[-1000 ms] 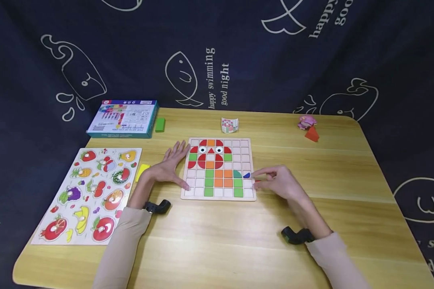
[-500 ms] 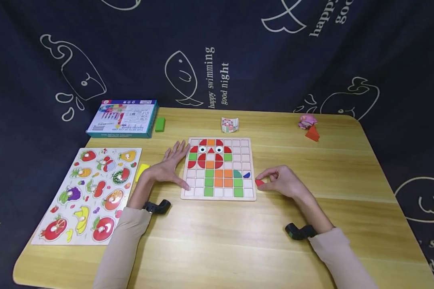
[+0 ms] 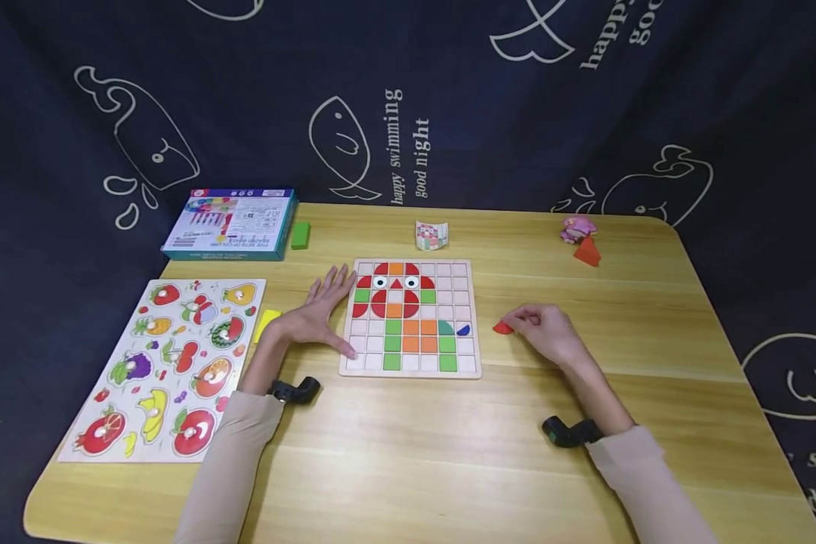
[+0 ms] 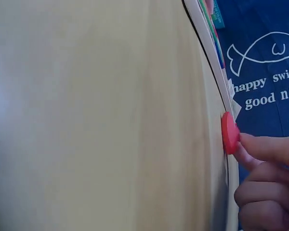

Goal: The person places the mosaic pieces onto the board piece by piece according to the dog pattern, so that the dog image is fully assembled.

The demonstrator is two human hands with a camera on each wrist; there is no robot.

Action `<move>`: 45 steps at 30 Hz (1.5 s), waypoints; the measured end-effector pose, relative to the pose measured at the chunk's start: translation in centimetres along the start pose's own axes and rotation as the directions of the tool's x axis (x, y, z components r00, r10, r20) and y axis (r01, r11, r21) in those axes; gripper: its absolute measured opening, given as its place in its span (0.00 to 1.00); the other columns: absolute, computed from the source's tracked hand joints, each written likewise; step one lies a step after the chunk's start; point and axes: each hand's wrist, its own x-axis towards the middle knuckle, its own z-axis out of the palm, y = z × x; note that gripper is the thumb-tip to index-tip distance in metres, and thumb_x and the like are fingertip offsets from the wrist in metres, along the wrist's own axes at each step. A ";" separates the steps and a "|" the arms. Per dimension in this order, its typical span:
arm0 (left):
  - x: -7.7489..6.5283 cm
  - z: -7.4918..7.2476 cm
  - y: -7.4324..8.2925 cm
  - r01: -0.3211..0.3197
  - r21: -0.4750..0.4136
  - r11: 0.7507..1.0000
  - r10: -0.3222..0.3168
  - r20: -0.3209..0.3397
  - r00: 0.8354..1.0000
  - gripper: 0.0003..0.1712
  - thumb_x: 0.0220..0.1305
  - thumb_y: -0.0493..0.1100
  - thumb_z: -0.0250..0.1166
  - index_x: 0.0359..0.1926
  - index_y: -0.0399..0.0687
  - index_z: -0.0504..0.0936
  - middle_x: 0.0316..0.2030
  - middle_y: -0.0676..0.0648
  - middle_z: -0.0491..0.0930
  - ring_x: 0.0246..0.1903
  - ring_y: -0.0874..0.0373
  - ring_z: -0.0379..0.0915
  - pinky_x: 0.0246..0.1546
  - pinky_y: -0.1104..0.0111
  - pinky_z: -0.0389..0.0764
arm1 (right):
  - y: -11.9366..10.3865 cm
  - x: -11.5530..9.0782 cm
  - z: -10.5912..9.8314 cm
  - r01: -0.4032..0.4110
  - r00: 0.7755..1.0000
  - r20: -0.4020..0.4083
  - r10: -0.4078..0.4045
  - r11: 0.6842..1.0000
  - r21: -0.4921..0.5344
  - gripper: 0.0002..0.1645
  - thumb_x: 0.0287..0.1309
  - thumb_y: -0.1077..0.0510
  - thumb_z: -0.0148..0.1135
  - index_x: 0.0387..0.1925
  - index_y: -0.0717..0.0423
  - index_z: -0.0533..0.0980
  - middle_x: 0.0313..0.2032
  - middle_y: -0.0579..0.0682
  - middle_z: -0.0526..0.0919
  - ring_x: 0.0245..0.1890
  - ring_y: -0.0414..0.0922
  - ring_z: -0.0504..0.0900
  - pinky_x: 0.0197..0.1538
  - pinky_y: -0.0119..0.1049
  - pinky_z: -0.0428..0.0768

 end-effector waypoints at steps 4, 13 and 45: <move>-0.1 -0.1 0.0 0.001 -0.006 1.000 -0.001 -0.002 1.000 0.84 0.28 0.69 0.79 0.77 0.55 0.32 0.76 0.47 0.21 0.75 0.51 0.11 0.76 0.51 0.23 | -0.2 0.2 -0.3 0.023 1.000 0.007 -0.024 0.998 0.050 0.20 0.59 0.51 0.66 0.50 0.54 0.79 0.16 0.42 0.61 0.16 0.37 0.57 0.19 0.30 0.56; -0.1 0.1 -0.1 0.000 -0.005 1.000 0.000 0.000 1.000 0.84 0.27 0.68 0.80 0.77 0.55 0.32 0.77 0.47 0.21 0.75 0.50 0.11 0.75 0.50 0.23 | 0.3 0.6 -1.0 0.019 0.998 0.052 -0.019 1.000 0.006 0.21 0.47 0.53 0.75 0.45 0.53 0.82 0.17 0.45 0.59 0.19 0.41 0.60 0.20 0.34 0.56; 0.2 0.5 0.0 -0.021 -0.003 1.000 0.021 -0.014 1.000 0.85 0.27 0.69 0.79 0.77 0.53 0.33 0.76 0.45 0.22 0.75 0.49 0.12 0.75 0.48 0.23 | -8.6 4.9 5.4 0.030 0.995 0.097 -0.037 0.997 0.078 0.16 0.42 0.53 0.78 0.37 0.51 0.86 0.13 0.42 0.57 0.16 0.42 0.56 0.21 0.30 0.54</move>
